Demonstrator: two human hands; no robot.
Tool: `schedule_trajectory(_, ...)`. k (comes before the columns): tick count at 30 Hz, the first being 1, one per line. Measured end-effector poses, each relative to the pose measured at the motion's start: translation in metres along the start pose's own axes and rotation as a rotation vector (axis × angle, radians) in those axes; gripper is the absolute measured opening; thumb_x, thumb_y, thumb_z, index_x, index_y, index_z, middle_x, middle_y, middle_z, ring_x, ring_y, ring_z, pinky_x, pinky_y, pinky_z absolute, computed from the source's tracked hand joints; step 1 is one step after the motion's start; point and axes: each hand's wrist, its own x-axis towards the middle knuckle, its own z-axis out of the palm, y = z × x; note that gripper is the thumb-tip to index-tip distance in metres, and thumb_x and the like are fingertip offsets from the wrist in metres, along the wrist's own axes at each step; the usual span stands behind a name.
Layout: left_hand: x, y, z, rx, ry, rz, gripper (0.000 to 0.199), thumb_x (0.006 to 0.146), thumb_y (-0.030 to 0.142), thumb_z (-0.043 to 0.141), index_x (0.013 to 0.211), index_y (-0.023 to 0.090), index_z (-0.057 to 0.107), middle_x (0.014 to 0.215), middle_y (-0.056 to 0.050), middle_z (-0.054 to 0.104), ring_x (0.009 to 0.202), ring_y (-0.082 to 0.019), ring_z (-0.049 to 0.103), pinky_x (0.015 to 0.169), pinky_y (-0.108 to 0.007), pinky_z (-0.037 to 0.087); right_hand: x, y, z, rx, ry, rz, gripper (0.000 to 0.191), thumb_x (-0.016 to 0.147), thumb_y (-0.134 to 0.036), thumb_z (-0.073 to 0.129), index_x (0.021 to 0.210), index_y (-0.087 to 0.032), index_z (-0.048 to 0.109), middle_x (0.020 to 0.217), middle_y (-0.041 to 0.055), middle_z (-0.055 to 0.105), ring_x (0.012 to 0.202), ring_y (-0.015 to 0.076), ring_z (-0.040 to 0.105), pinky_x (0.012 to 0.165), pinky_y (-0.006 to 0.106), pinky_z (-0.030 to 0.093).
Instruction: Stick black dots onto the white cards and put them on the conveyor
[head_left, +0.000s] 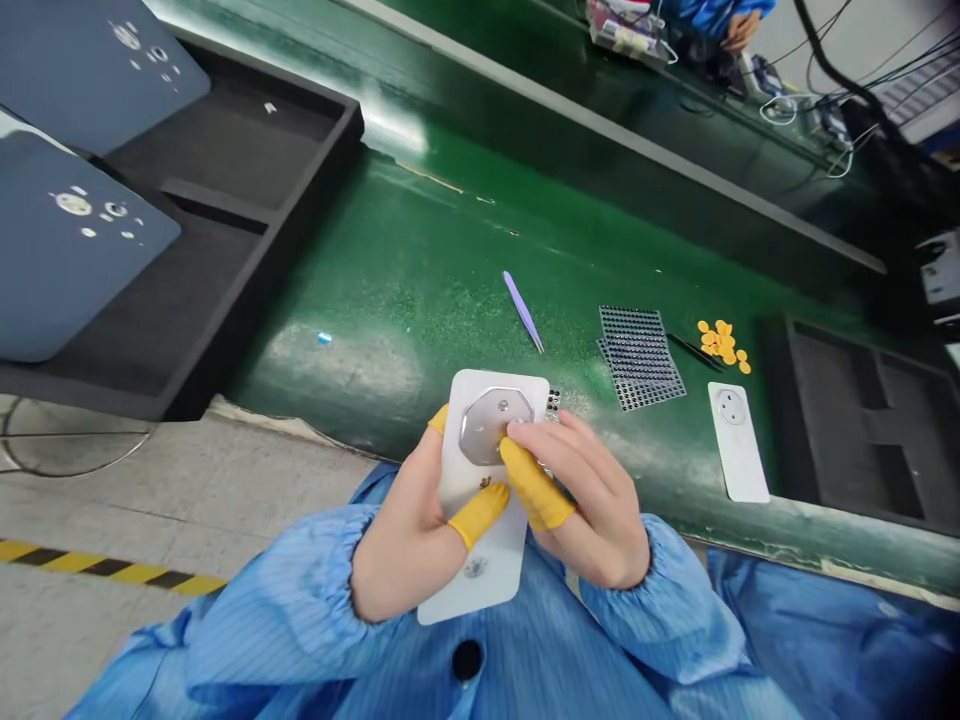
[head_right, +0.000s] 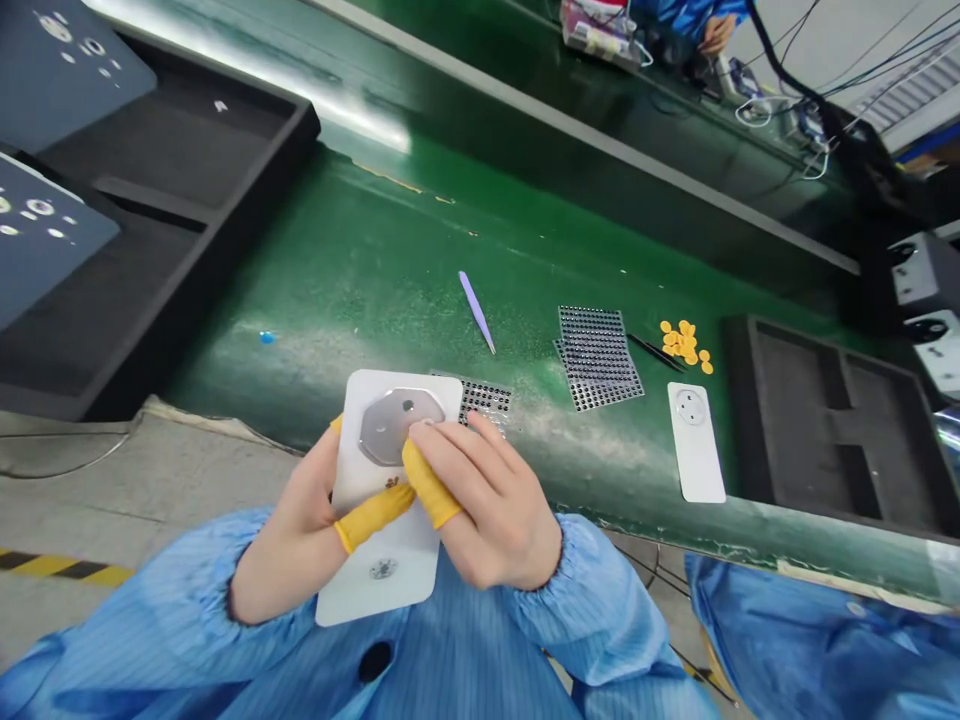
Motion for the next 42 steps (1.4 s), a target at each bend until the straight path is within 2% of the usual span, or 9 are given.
schedule_trajectory(9, 0.0, 0.001, -0.002, 0.11, 0.005, 0.001, 0.048, 0.073, 0.012, 0.068, 0.117, 0.024, 0.052, 0.113, -0.005, 0.066, 0.096, -0.023, 0.066, 0.079, -0.03, 0.055, -0.008, 0.0, 0.003, -0.059, -0.064, -0.034, 0.029, 0.087, -0.011, 0.046, 0.112, -0.007, 0.06, 0.124, 0.02, 0.059, 0.126, 0.0277, 0.05, 0.098, 0.049, 0.051)
schedule_trajectory(13, -0.002, 0.0, -0.005, 0.142, -0.022, -0.049, 0.054, 0.07, 0.012, 0.069, 0.12, 0.023, 0.05, 0.102, -0.006, 0.068, 0.089, -0.025, 0.067, 0.072, -0.031, 0.057, -0.003, -0.001, 0.001, -0.049, -0.129, -0.02, 0.03, 0.087, -0.013, 0.049, 0.113, -0.002, 0.059, 0.123, 0.0254, 0.057, 0.124, 0.0324, 0.05, 0.095, 0.051, 0.052)
schedule_trajectory(19, -0.003, -0.002, -0.006, 0.168, -0.07, -0.087, 0.053, 0.077, 0.017, 0.061, 0.128, 0.022, 0.045, 0.107, -0.008, 0.066, 0.083, -0.024, 0.067, 0.064, -0.03, 0.057, -0.008, -0.006, 0.008, 0.055, -0.18, 0.053, 0.027, 0.086, -0.01, 0.049, 0.11, -0.002, 0.059, 0.132, 0.0293, 0.048, 0.129, 0.0375, 0.042, 0.094, 0.055, 0.052)
schedule_trajectory(24, 0.002, -0.006, -0.012, 0.109, -0.078, -0.119, 0.051, 0.074, 0.017, 0.065, 0.122, 0.021, 0.048, 0.11, -0.009, 0.066, 0.085, -0.022, 0.066, 0.066, -0.028, 0.056, -0.017, 0.003, 0.016, 0.318, -0.079, 0.185, 0.035, 0.095, -0.023, 0.04, 0.125, -0.011, 0.053, 0.13, 0.0191, 0.053, 0.124, 0.0284, 0.05, 0.098, 0.053, 0.049)
schedule_trajectory(28, 0.007, -0.006, -0.016, -0.058, -0.112, -0.199, 0.046, 0.076, 0.026, 0.068, 0.119, 0.021, 0.052, 0.098, -0.007, 0.07, 0.073, -0.02, 0.067, 0.057, -0.026, 0.056, -0.021, -0.001, 0.031, 0.457, 0.175, 0.536, 0.044, 0.093, -0.023, 0.047, 0.137, -0.022, 0.044, 0.14, 0.012, 0.045, 0.129, 0.0269, 0.046, 0.102, 0.049, 0.048)
schedule_trajectory(31, 0.014, -0.009, -0.017, -0.05, 0.014, -0.194, 0.038, 0.068, 0.03, 0.077, 0.1, 0.018, 0.062, 0.087, -0.006, 0.072, 0.068, -0.019, 0.067, 0.054, -0.024, 0.054, -0.022, -0.011, 0.048, 0.545, 0.254, 0.704, 0.051, 0.089, -0.023, 0.057, 0.138, -0.023, 0.042, 0.136, 0.0121, 0.051, 0.121, 0.0251, 0.055, 0.096, 0.041, 0.055)
schedule_trajectory(35, 0.019, -0.021, -0.022, 0.018, 0.231, -0.193, 0.032, 0.064, 0.033, 0.081, 0.085, 0.015, 0.066, 0.076, -0.004, 0.073, 0.059, -0.017, 0.066, 0.052, -0.024, 0.054, -0.025, -0.013, 0.059, 0.623, 0.239, 0.694, 0.048, 0.09, -0.021, 0.057, 0.136, -0.024, 0.045, 0.124, 0.0092, 0.062, 0.106, 0.0197, 0.065, 0.088, 0.035, 0.059)
schedule_trajectory(38, 0.02, -0.029, -0.039, 0.146, 0.385, -0.192, 0.033, 0.065, 0.04, 0.078, 0.082, 0.014, 0.066, 0.07, -0.005, 0.073, 0.052, -0.018, 0.065, 0.044, -0.024, 0.051, -0.034, 0.001, 0.058, 0.446, 0.19, 0.656, 0.05, 0.088, -0.021, 0.059, 0.136, -0.022, 0.045, 0.124, 0.0106, 0.062, 0.11, 0.0209, 0.063, 0.094, 0.04, 0.055)
schedule_trajectory(42, 0.026, -0.032, -0.068, 0.353, 0.466, -0.069, 0.05, 0.068, 0.035, 0.077, 0.113, 0.018, 0.06, 0.095, -0.007, 0.074, 0.072, -0.021, 0.07, 0.054, -0.025, 0.055, -0.052, 0.021, 0.062, 0.122, 0.116, 0.531, 0.033, 0.086, -0.015, 0.061, 0.119, -0.019, 0.061, 0.123, 0.0131, 0.063, 0.123, 0.0242, 0.054, 0.101, 0.048, 0.049)
